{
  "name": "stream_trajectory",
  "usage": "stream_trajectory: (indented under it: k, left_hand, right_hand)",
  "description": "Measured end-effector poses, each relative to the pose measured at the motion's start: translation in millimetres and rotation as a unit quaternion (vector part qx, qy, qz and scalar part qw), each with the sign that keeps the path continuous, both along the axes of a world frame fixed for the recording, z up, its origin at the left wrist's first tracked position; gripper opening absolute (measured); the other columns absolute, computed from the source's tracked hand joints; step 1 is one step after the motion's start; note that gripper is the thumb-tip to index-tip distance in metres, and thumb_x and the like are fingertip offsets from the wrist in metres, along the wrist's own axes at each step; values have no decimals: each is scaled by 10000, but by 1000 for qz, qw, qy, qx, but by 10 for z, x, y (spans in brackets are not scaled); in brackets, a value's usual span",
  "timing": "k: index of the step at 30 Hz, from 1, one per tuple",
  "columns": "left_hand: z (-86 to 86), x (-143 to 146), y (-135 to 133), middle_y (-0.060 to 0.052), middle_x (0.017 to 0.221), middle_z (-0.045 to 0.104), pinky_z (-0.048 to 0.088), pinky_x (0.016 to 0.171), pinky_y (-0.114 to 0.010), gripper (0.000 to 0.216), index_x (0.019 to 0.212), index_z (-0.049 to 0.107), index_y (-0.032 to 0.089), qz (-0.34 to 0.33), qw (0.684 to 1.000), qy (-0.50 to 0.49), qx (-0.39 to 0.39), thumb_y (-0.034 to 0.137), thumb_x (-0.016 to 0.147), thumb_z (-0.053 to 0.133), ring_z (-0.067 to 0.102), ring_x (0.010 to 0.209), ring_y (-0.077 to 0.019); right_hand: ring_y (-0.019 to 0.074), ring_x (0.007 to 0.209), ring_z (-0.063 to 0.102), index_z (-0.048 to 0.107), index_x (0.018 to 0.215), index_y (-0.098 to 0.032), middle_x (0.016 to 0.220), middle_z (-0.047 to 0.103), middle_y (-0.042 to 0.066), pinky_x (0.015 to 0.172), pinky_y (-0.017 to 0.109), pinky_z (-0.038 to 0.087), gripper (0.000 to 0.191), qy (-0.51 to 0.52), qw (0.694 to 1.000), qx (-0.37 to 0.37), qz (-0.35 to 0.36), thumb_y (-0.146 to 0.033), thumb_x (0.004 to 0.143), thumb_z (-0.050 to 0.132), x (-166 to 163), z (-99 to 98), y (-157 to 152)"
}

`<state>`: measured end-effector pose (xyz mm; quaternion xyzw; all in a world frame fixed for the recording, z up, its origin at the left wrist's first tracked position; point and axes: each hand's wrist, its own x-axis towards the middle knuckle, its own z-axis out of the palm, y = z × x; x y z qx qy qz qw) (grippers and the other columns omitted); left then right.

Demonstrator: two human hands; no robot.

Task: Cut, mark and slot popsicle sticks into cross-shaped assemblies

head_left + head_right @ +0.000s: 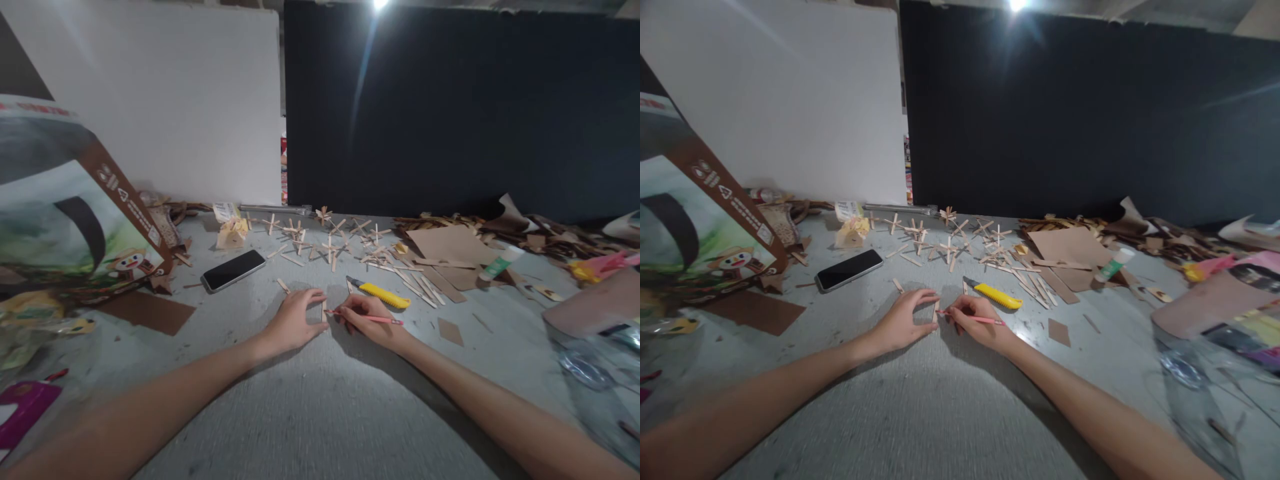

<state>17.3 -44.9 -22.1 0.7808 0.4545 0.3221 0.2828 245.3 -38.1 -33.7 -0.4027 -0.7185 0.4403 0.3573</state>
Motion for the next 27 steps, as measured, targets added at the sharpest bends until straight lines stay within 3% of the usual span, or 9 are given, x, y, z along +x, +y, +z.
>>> stream_trajectory:
  k: [27]
  left_hand:
    - [21,4,-12,-129,1346,720,411,1161,-527,569,1267,617,227,4,1000,9,2,152,748,839,618,1332,-333]
  right_hand:
    - [143,526,588,679,800,-194,662,682,28,524,262,427,369,7,1000,-7,-3,-518,968,626,14,-74,27]
